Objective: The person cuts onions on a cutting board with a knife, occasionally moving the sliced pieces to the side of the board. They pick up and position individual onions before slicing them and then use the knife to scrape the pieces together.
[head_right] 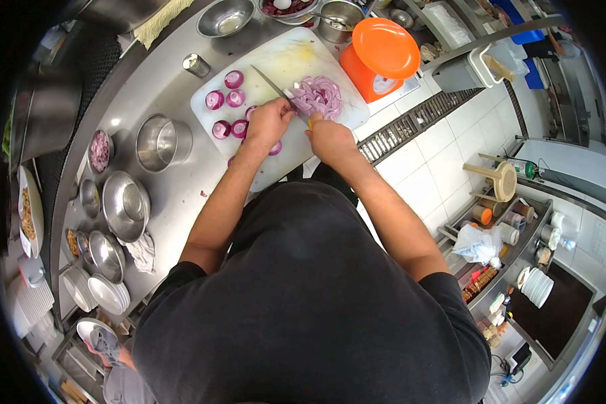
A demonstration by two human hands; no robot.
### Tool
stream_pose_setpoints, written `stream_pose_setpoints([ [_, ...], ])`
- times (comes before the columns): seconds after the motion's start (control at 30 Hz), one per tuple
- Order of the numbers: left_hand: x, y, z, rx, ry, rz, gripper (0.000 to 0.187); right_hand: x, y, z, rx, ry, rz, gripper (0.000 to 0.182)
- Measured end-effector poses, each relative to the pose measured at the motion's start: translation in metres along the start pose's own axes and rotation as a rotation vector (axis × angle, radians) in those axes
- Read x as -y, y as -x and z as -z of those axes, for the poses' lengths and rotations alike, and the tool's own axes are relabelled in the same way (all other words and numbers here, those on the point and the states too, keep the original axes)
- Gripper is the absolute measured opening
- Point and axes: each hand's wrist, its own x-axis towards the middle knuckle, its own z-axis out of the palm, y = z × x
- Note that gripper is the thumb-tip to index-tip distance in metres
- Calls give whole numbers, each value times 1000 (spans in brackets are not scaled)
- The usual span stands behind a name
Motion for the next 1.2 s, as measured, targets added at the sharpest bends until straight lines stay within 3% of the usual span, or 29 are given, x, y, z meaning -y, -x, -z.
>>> stream_pose_setpoints([
  [0.17, -3, 3, 2, 7, -26, -31, 22, -3, -22, -19, -35, -14, -4, 35],
  [0.33, -6, 8, 4, 41, -146, -163, 29, -5, -16, 2, -97, -43, 31, 35],
  [0.43, -12, 17, 16, 59, -97, -137, 35, -3, -7, 8, -152, -80, 4, 36],
  [0.53, -11, 27, 34, -116, -139, -152, 38, -4, 5, -2, -146, -106, 8, 38],
  [0.63, -16, 36, 64, -159, -364, -34, 38, -10, 17, -25, -108, -199, 61, 39],
  [0.67, -16, 35, 72, -75, -401, 62, 43, -13, 20, -34, -115, -217, 84, 39],
  [0.87, -3, 30, 73, -2, -525, 92, 45, -43, 37, -36, -47, -202, 69, 38],
  [0.97, -6, 25, 69, 1, -485, -1, 36, -66, 31, -34, -104, -128, 71, 37],
  [1.2, -6, 14, 44, -1, -258, -72, 42, -49, 20, -16, -183, -76, 27, 36],
])
